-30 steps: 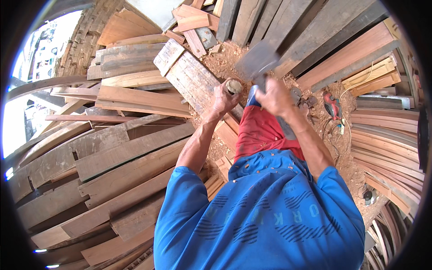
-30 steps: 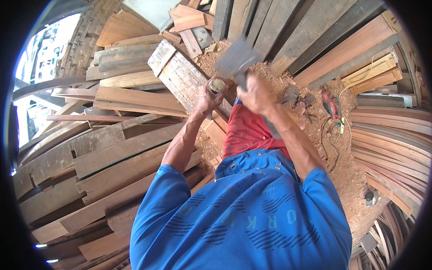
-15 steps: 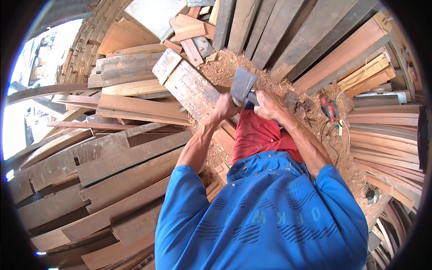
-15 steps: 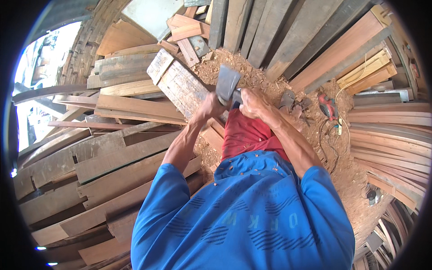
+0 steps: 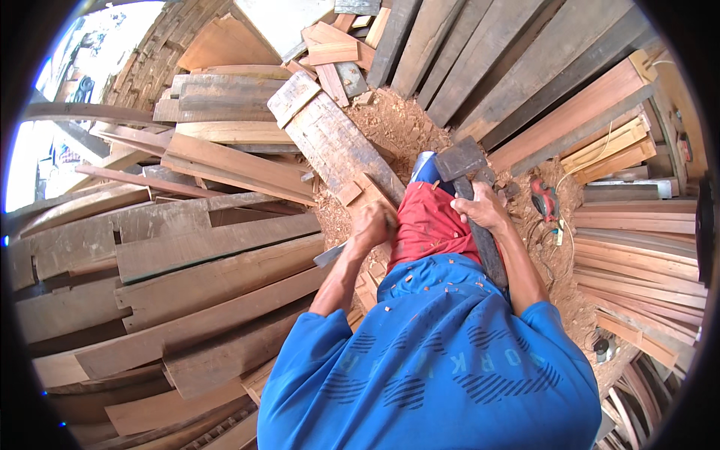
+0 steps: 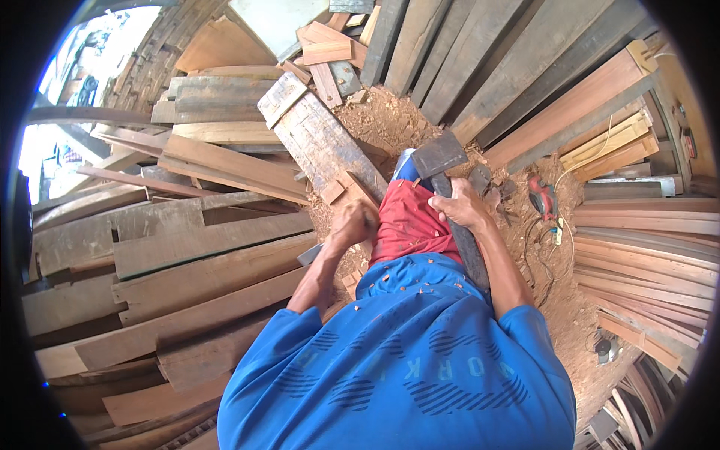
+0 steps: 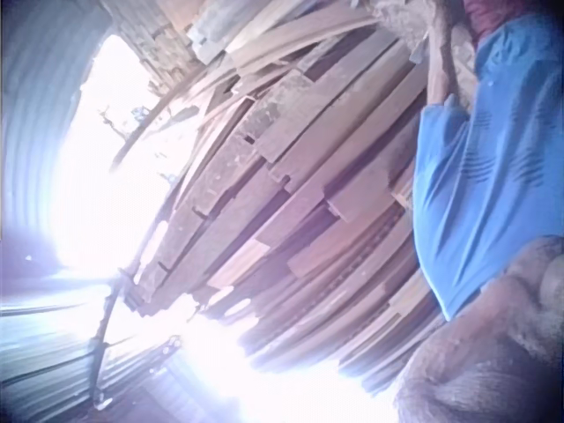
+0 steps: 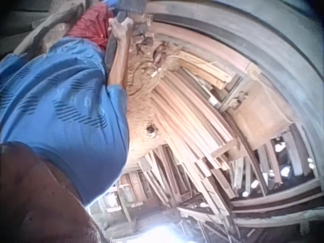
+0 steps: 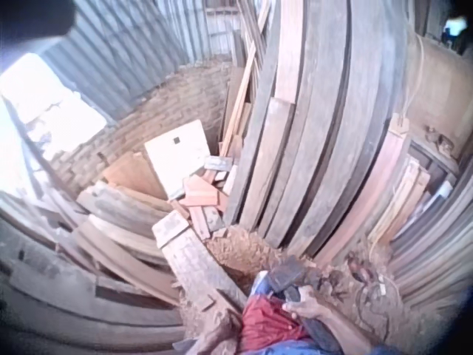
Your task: The person uses a chisel and a mallet to carve a groove into a wooden plank resting on a workbench. They repeatedly strike the chisel to remove wood, then clear the shavings and inspect the groove. The person handles multiple planks, moving them aside and selecting new pieces to work on.
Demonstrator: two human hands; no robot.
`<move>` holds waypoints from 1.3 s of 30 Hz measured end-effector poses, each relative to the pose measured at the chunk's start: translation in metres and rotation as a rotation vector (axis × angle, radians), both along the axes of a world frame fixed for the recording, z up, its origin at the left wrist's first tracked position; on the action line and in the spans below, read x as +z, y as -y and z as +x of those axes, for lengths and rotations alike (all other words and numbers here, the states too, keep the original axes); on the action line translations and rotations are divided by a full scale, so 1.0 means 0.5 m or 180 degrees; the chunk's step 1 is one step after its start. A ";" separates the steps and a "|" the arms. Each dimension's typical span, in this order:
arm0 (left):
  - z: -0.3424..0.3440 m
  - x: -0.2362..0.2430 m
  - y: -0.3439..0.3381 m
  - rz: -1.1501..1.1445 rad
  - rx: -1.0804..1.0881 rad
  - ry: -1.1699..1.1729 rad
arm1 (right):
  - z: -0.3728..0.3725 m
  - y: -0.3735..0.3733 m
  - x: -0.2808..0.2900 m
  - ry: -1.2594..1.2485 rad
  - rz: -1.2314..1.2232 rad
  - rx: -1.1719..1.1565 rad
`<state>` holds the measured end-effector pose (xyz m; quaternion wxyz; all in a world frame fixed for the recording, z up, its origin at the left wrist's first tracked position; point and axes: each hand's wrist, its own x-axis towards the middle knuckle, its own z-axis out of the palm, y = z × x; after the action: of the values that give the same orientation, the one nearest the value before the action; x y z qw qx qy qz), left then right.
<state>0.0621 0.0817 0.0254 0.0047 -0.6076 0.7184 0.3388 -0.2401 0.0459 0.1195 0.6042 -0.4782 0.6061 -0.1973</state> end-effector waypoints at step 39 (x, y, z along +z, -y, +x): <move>-0.013 -0.240 -0.466 0.1512 0.4128 -0.1310 | -0.289 0.183 -0.208 -0.0334 0.0394 0.1707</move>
<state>0.0555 0.3148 -0.0948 -0.2009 -0.8182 0.1064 0.5280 -0.3848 -0.0454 0.0154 0.6307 -0.5932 0.4993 0.0321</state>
